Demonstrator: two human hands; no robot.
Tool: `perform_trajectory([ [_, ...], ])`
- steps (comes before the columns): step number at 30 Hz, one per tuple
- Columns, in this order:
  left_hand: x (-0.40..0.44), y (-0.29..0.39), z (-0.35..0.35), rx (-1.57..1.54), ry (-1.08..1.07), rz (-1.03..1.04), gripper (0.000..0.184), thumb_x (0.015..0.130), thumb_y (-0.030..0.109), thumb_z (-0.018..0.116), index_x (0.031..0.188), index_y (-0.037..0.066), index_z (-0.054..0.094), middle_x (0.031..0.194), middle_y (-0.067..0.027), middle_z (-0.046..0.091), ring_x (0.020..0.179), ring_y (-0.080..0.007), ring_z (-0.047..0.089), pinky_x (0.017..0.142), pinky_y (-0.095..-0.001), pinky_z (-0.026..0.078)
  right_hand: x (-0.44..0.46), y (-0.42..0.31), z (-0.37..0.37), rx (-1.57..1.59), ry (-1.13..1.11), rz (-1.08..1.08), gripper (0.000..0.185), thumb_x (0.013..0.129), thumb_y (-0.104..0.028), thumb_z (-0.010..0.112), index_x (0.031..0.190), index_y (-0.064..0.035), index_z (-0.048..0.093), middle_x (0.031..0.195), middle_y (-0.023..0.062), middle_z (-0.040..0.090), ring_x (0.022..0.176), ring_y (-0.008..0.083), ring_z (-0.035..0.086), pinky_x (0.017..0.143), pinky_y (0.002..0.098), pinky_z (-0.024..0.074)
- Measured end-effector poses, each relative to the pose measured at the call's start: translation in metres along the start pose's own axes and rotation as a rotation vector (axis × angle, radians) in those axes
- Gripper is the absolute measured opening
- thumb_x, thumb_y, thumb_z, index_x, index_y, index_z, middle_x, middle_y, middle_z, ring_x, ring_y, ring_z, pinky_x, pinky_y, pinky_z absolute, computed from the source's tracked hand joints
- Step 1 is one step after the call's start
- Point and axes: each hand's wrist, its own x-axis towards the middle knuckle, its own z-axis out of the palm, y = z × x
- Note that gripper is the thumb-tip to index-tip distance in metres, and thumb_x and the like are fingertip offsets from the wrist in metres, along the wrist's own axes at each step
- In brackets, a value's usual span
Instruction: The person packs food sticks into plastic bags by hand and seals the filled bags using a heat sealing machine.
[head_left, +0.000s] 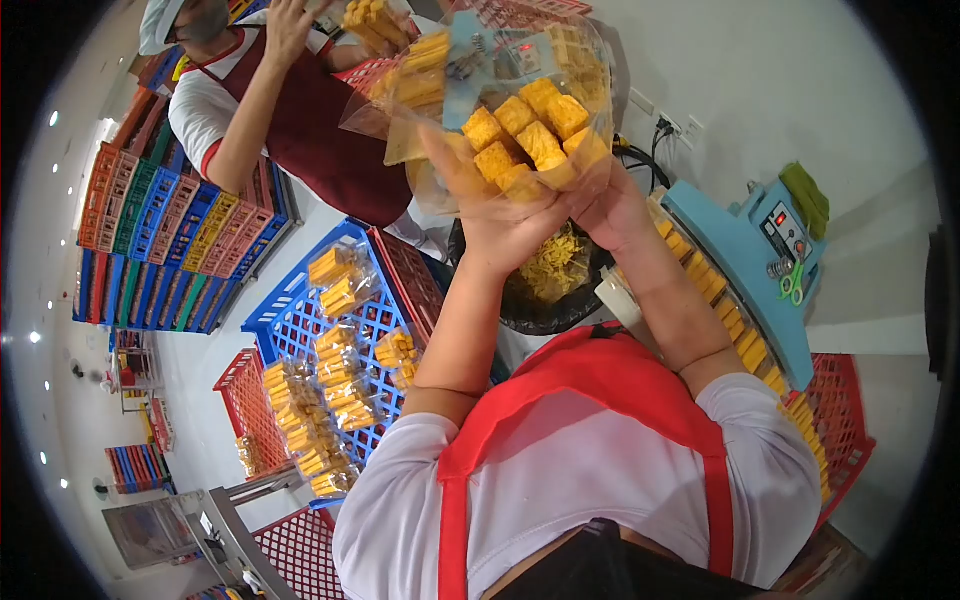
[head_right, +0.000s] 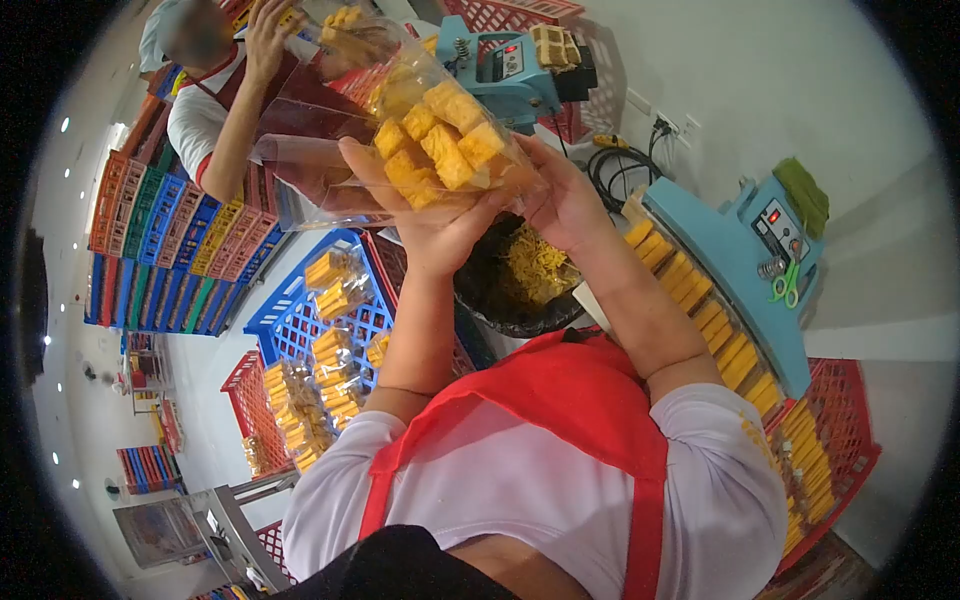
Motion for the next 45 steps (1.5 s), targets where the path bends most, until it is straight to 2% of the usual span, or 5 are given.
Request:
perform_trajectory([
  [10, 0.013, 0.005, -0.011, -0.639, -0.005, -0.309, 0.114, 0.055, 0.002, 0.070, 0.131, 0.016, -0.015, 0.127, -0.0130, 0.028, 0.114, -0.0249, 0.034, 0.095, -0.0391, 0.028, -0.001, -0.004, -0.002, 0.210, -0.276, 0.443, 0.061, 0.080, -0.051, 0.040, 0.124, -0.0091, 0.034, 0.113, 0.0133, 0.048, 0.094, 0.0278, 0.054, 0.068, 0.0437, 0.0495],
  [20, 0.003, -0.026, -0.037, -0.997, -0.027, -0.528, 0.102, 0.058, 0.008, 0.069, 0.134, 0.012, 0.001, 0.126, -0.0089, 0.030, 0.116, -0.0240, 0.032, 0.096, -0.0375, 0.027, -0.006, -0.006, 0.007, 0.210, -0.120, 0.525, 0.064, 0.079, -0.054, 0.038, 0.124, -0.0081, 0.034, 0.117, 0.0120, 0.047, 0.096, 0.0292, 0.053, 0.066, 0.0466, 0.0490],
  [27, 0.015, -0.026, -0.017, -0.625, 0.059, -0.494, 0.077, 0.076, 0.012, 0.059, 0.132, 0.008, 0.008, 0.128, -0.0092, 0.029, 0.115, -0.0202, 0.033, 0.094, -0.0353, 0.028, 0.004, -0.023, 0.014, -0.197, -0.139, 0.095, 0.055, 0.081, -0.032, 0.050, 0.125, -0.0059, 0.030, 0.112, 0.0110, 0.049, 0.096, 0.0234, 0.053, 0.072, 0.0367, 0.0488],
  [31, 0.015, -0.014, -0.014, -0.892, 0.107, -0.667, 0.072, 0.078, 0.009, 0.054, 0.131, 0.003, 0.006, 0.128, -0.0119, 0.029, 0.115, -0.0215, 0.034, 0.092, -0.0309, 0.031, 0.007, -0.023, 0.014, -0.577, 0.026, -0.224, 0.062, 0.077, -0.012, 0.058, 0.128, -0.0040, 0.023, 0.112, 0.0098, 0.047, 0.097, 0.0181, 0.051, 0.077, 0.0297, 0.0449],
  [45, 0.022, 0.005, 0.003, -0.342, 0.154, -0.387, 0.100, 0.064, 0.004, 0.062, 0.130, 0.004, -0.014, 0.122, -0.0141, 0.032, 0.109, -0.0235, 0.040, 0.090, -0.0333, 0.034, 0.002, -0.029, 0.018, -0.651, -0.111, -0.212, 0.069, 0.072, -0.006, 0.063, 0.128, -0.0020, 0.023, 0.121, 0.0102, 0.041, 0.112, 0.0174, 0.039, 0.095, 0.0314, 0.0283],
])
